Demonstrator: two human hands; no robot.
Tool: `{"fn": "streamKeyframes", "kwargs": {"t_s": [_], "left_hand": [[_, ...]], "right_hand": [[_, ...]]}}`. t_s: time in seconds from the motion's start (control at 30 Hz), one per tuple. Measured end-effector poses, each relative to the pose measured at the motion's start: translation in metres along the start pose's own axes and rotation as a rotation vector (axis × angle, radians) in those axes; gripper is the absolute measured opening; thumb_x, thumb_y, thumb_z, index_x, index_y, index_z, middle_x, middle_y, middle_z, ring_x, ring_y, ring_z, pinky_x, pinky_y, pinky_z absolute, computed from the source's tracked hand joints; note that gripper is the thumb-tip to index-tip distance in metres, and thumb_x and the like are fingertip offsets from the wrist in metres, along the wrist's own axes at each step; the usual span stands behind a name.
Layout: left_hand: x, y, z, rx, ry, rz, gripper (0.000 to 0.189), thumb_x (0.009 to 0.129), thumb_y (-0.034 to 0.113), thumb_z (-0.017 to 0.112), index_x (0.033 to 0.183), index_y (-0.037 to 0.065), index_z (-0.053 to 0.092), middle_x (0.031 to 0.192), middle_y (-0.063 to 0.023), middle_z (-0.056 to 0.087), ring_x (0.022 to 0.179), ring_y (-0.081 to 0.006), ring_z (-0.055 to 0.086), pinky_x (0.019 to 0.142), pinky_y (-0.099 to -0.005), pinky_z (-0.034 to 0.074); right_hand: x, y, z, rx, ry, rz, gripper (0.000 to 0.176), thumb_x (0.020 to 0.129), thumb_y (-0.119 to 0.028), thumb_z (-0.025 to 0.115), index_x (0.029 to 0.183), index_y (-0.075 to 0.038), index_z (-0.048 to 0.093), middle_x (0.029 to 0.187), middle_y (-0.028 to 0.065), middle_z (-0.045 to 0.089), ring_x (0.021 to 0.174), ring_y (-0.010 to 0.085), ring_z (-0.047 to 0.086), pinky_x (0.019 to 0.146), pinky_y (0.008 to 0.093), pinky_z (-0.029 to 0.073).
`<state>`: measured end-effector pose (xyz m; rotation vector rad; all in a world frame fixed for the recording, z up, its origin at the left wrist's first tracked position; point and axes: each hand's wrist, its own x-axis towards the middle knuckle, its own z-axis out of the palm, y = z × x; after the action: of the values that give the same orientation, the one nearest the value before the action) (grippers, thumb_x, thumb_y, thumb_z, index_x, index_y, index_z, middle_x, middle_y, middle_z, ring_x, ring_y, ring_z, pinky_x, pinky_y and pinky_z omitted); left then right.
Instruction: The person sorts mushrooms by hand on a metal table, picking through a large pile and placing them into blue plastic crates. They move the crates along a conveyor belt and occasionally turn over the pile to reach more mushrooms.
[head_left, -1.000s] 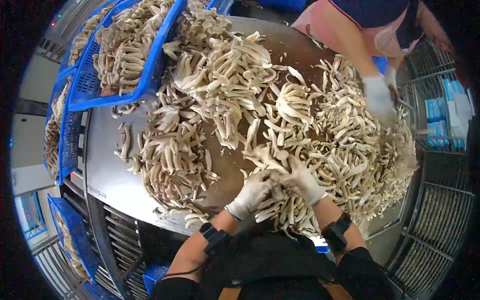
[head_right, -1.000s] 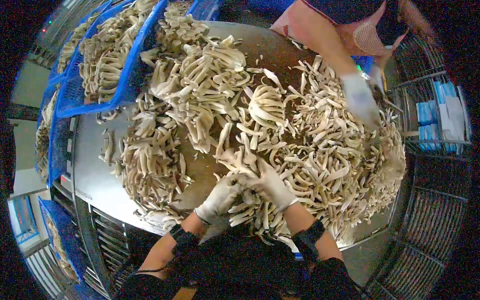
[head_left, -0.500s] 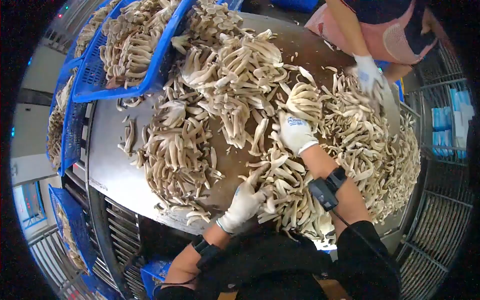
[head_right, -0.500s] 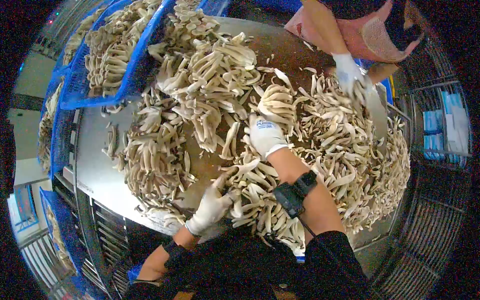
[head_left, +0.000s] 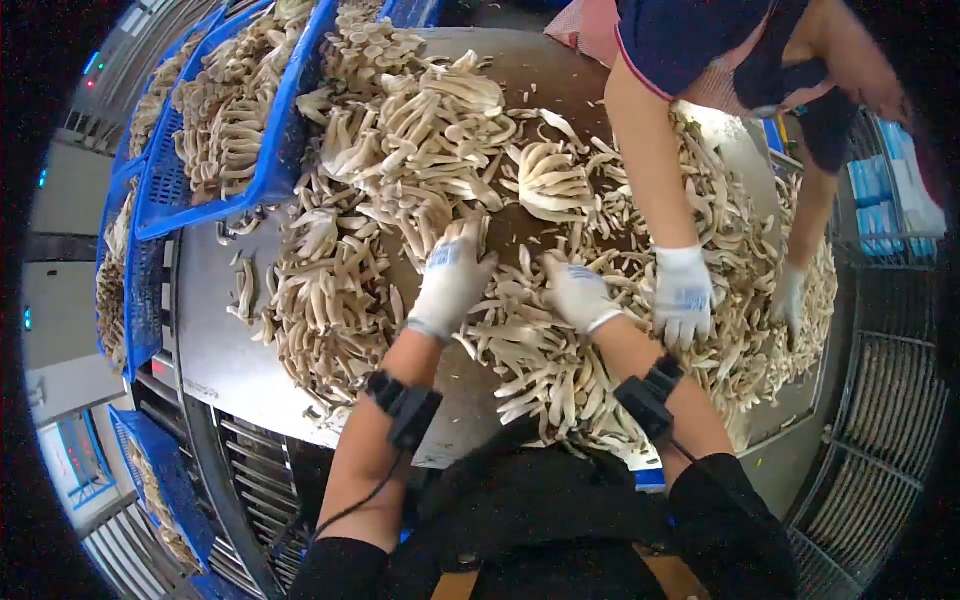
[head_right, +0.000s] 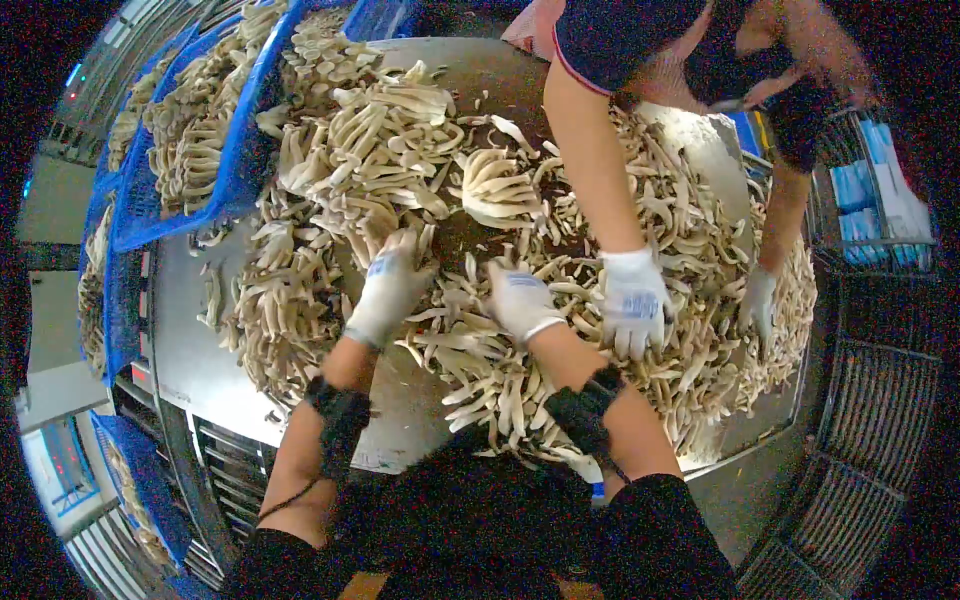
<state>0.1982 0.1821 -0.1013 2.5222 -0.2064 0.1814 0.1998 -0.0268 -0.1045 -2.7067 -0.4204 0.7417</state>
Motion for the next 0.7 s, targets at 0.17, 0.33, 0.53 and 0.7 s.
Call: {"fn": "streamKeyframes", "kwargs": {"t_s": [0.17, 0.33, 0.53, 0.7], "left_hand": [[0.013, -0.002, 0.002, -0.041, -0.491, -0.4, 0.054, 0.078, 0.022, 0.066, 0.124, 0.0, 0.049, 0.103, -0.0217, 0.063, 0.098, -0.0313, 0.063, 0.083, -0.04, 0.05], [-0.049, -0.013, -0.038, -0.842, -0.134, -0.524, 0.049, 0.083, 0.018, 0.067, 0.126, 0.002, 0.049, 0.096, -0.0073, 0.061, 0.086, -0.0163, 0.056, 0.08, -0.0295, 0.046], [-0.114, -0.001, -0.043, -0.874, -0.275, -0.586, 0.048, 0.091, 0.028, 0.061, 0.126, -0.003, 0.048, 0.114, -0.0087, 0.061, 0.103, -0.0134, 0.054, 0.092, -0.0276, 0.042], [-0.138, 0.035, -0.022, -1.113, -0.354, -0.624, 0.044, 0.088, 0.015, 0.061, 0.126, -0.002, 0.048, 0.107, -0.006, 0.06, 0.093, -0.0104, 0.054, 0.084, -0.0242, 0.044]], "right_hand": [[0.007, -0.014, -0.004, -0.273, 0.008, -0.057, 0.018, 0.082, -0.016, 0.053, 0.095, -0.009, 0.061, 0.097, 0.0155, 0.065, 0.089, 0.0335, 0.064, 0.079, 0.0446, 0.049], [-0.057, 0.0, -0.064, 0.197, 0.108, -0.03, 0.036, 0.081, -0.032, 0.061, 0.095, 0.0, 0.057, 0.09, 0.0214, 0.059, 0.089, 0.0357, 0.059, 0.077, 0.045, 0.045], [-0.227, 0.063, -0.079, -0.216, -0.335, -0.183, 0.032, 0.081, -0.027, 0.061, 0.105, -0.007, 0.056, 0.088, 0.0179, 0.061, 0.081, 0.0332, 0.062, 0.071, 0.0453, 0.05], [-0.264, 0.03, -0.048, -0.109, -0.287, -0.078, 0.036, 0.082, -0.03, 0.059, 0.109, -0.006, 0.058, 0.088, 0.0179, 0.064, 0.088, 0.0333, 0.063, 0.076, 0.0427, 0.049]]}}
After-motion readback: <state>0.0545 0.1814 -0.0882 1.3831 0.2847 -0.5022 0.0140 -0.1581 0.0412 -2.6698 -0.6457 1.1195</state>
